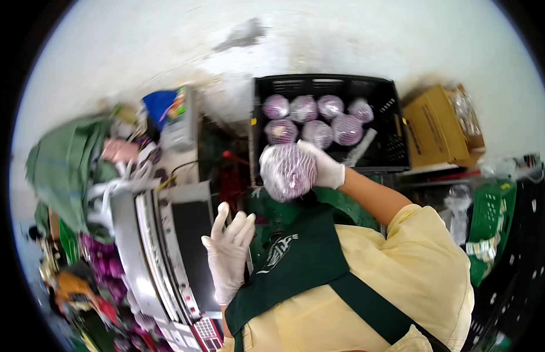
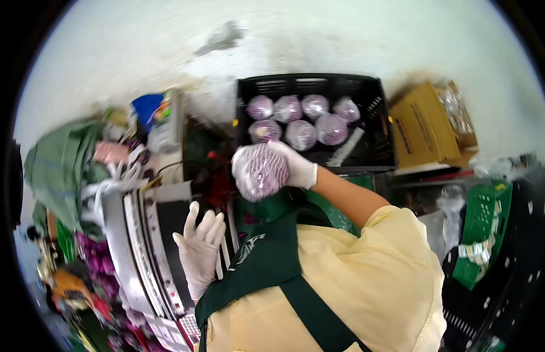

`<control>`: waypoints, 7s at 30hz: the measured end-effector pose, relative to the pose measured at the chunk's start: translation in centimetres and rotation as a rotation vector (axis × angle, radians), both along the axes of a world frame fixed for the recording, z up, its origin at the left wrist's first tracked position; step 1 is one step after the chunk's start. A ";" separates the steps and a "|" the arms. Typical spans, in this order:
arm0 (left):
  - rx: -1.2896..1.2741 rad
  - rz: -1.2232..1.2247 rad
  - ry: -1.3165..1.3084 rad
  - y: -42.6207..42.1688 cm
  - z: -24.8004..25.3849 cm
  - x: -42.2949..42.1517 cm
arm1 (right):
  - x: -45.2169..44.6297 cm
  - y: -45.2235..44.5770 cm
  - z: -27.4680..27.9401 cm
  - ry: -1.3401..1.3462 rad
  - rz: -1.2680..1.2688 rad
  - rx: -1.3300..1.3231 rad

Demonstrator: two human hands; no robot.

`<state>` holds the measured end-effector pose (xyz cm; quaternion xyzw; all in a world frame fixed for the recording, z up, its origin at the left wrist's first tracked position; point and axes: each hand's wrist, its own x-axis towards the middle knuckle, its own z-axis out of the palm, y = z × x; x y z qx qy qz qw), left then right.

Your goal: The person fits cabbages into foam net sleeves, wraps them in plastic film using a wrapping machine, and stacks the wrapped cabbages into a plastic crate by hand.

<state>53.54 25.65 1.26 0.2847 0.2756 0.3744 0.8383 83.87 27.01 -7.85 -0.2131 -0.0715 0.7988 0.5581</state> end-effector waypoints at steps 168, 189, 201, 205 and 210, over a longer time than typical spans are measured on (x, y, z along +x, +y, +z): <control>0.362 0.833 1.585 -13.5 -1.5 -18.2 | -25.2 11.9 6.4 -0.667 1.213 0.074; 0.228 0.282 1.123 -8.9 -22.0 -8.7 | -22.8 8.9 -12.1 -1.287 1.309 1.411; -0.241 0.443 0.191 -9.7 -12.9 -8.8 | -33.0 5.6 7.5 -1.246 0.232 1.990; -0.371 0.386 0.034 -10.7 -6.3 -11.7 | -35.2 2.5 9.5 0.233 1.564 0.539; -0.519 0.380 -0.073 -10.2 -2.0 -14.4 | -30.1 0.9 6.7 -0.388 0.761 0.504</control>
